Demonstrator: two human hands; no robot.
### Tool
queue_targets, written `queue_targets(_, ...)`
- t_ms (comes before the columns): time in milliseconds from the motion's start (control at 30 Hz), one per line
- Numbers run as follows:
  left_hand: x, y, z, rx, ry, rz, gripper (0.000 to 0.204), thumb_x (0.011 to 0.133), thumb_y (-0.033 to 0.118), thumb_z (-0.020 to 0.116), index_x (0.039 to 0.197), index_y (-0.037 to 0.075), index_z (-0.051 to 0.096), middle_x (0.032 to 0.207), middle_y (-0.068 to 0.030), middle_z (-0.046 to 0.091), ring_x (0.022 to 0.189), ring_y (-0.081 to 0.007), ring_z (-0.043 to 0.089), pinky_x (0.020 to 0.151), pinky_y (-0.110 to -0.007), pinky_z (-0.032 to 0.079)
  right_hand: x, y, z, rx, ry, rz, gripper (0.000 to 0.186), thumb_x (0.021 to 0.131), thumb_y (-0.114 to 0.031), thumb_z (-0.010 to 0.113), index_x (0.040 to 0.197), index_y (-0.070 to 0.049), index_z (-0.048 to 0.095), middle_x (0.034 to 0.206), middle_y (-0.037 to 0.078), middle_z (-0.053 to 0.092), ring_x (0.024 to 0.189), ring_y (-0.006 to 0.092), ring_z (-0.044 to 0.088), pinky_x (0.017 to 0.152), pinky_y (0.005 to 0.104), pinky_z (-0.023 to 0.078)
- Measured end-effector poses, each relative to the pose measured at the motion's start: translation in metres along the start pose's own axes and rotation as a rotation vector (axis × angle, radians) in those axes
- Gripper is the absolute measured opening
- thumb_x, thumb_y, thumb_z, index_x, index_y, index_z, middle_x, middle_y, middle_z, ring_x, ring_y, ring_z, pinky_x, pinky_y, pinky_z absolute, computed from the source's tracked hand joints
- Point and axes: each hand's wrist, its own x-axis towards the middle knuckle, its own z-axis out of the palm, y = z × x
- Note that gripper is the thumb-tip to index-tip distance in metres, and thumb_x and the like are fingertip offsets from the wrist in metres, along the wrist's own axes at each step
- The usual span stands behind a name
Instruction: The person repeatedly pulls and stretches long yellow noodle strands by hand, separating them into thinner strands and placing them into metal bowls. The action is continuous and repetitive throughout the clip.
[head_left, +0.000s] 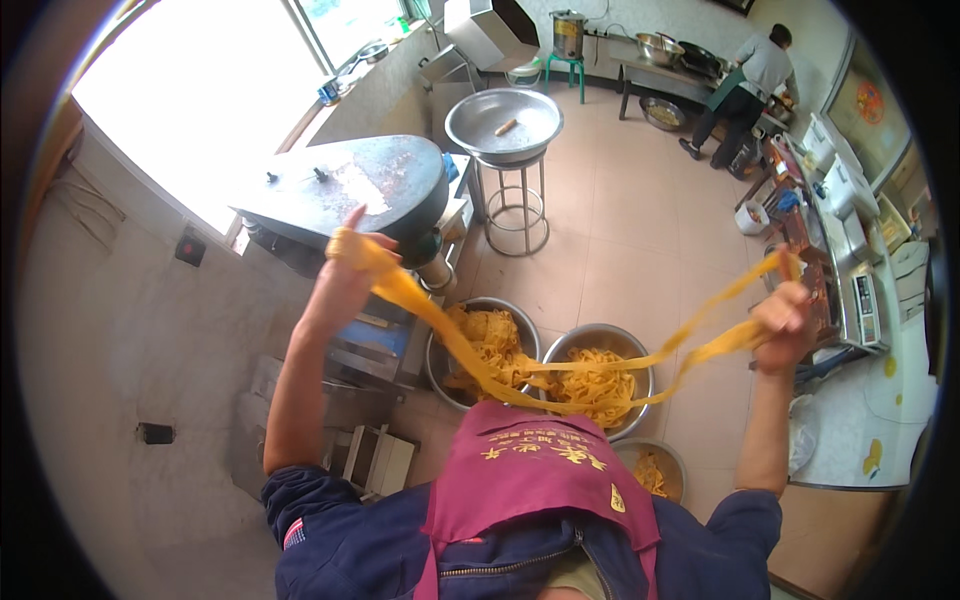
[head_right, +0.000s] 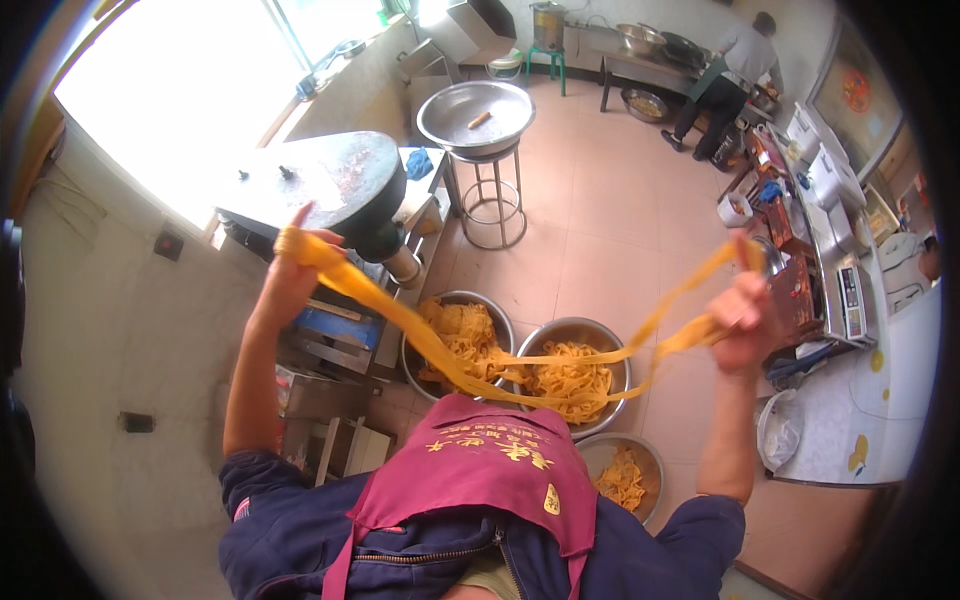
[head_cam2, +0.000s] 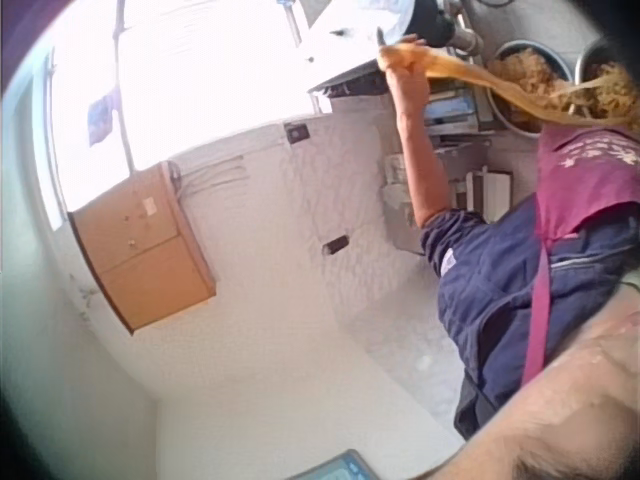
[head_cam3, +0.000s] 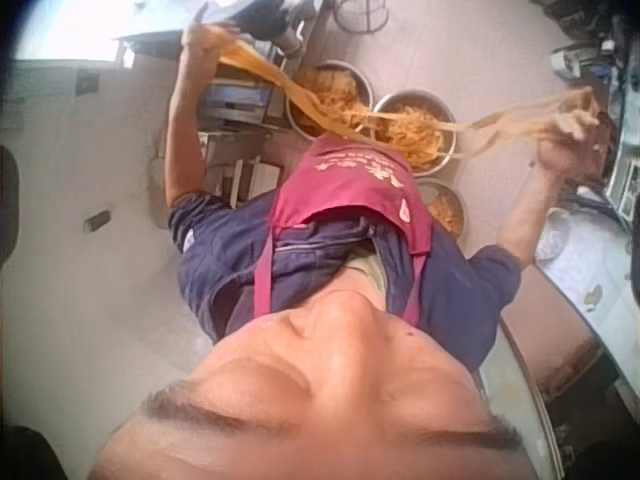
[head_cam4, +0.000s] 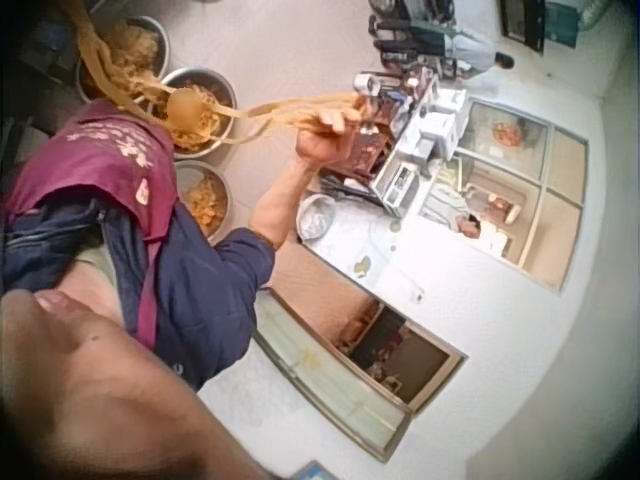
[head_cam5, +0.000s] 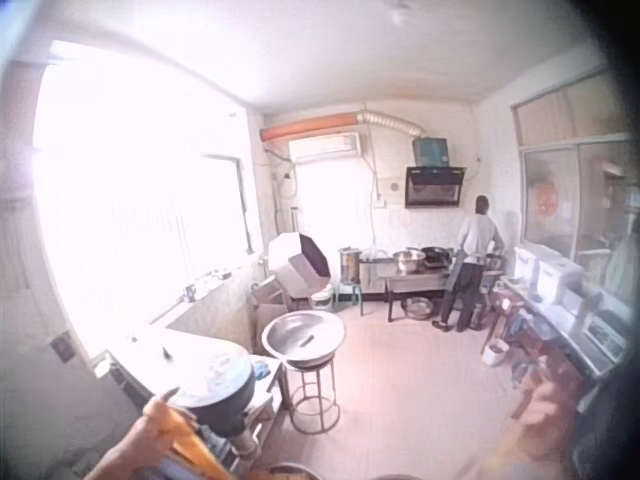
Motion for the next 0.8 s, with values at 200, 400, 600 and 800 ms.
queue_targets(200,0.019,0.088,0.072,-0.026,-0.266,-0.082,0.094,0.085,-0.015,0.061,0.164,0.010,0.018,0.124,-0.0110,0.060,0.111,-0.0199,0.065,0.103,-0.034,0.054,0.062,0.130,0.099,-0.653,-0.213,0.240,0.092,0.088,0.006,0.067,0.164,-0.007,0.017,0.098,0.011,0.067,0.081,0.0222,0.071,0.068,0.0352,0.060)
queue_targets(400,0.039,0.124,0.122,-0.087,-0.330,0.066,0.099,0.083,-0.009,0.068,0.165,0.012,0.017,0.117,-0.0096,0.061,0.109,-0.0178,0.065,0.102,-0.034,0.055,0.070,0.195,0.111,-1.302,-0.099,0.096,0.088,0.090,0.000,0.073,0.161,-0.003,0.023,0.119,0.008,0.060,0.104,0.0170,0.059,0.088,0.0287,0.055)
queue_targets(600,0.041,0.133,0.142,-0.150,-0.280,0.194,0.099,0.080,-0.006,0.072,0.163,0.012,0.023,0.112,-0.0067,0.061,0.108,-0.0155,0.064,0.109,-0.037,0.050,0.080,0.200,0.100,-1.368,-0.069,0.078,0.093,0.089,-0.020,0.082,0.159,0.000,0.025,0.128,0.011,0.059,0.112,0.0194,0.061,0.091,0.0295,0.055)
queue_targets(800,0.040,0.140,0.136,-0.075,-0.466,0.151,0.095,0.084,-0.006,0.069,0.164,0.011,0.021,0.106,-0.0035,0.059,0.097,-0.0140,0.061,0.088,-0.029,0.053,0.082,0.190,0.100,-1.457,-0.145,0.113,0.076,0.088,-0.025,0.083,0.148,0.001,0.043,0.121,0.016,0.068,0.110,0.0245,0.069,0.095,0.0354,0.055)
